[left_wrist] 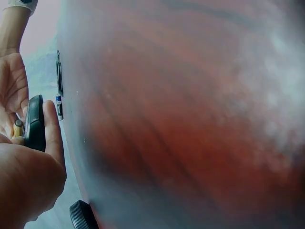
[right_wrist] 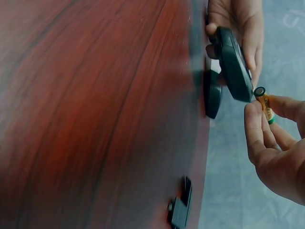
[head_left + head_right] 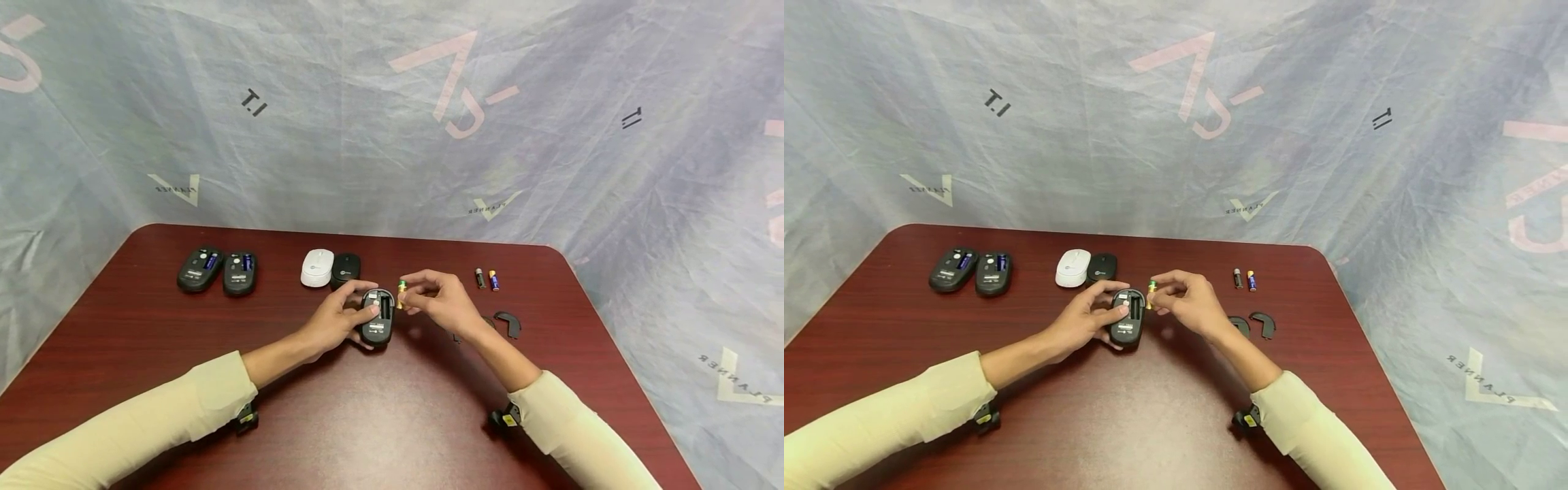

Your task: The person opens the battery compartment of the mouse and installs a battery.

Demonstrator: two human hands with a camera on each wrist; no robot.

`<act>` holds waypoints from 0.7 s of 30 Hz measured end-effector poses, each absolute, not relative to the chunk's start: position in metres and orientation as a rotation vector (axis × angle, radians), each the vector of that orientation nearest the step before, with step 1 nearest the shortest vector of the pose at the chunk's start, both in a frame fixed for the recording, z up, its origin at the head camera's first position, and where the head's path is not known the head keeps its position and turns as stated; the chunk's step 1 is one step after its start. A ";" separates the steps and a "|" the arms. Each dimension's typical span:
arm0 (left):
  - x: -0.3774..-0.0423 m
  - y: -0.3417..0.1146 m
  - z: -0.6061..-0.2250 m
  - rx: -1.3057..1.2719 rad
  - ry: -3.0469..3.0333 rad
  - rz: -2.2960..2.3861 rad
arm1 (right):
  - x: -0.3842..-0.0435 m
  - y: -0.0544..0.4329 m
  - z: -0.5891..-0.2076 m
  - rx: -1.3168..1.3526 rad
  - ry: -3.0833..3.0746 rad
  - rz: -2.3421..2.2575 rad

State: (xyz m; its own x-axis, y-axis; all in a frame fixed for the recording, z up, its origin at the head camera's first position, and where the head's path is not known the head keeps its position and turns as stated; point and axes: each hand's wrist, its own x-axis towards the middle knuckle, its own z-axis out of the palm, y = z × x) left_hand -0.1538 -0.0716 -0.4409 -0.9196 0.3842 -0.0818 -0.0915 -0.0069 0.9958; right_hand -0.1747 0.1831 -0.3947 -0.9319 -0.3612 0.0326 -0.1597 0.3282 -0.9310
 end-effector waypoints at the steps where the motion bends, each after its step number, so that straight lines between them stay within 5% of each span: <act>1: -0.154 -0.071 -0.441 0.305 1.941 1.992 | -0.175 0.181 -0.395 -0.481 2.403 -1.658; 21: -0.155 -0.069 -0.432 0.306 1.928 2.005 | -0.174 0.159 -0.392 -0.597 2.674 -1.427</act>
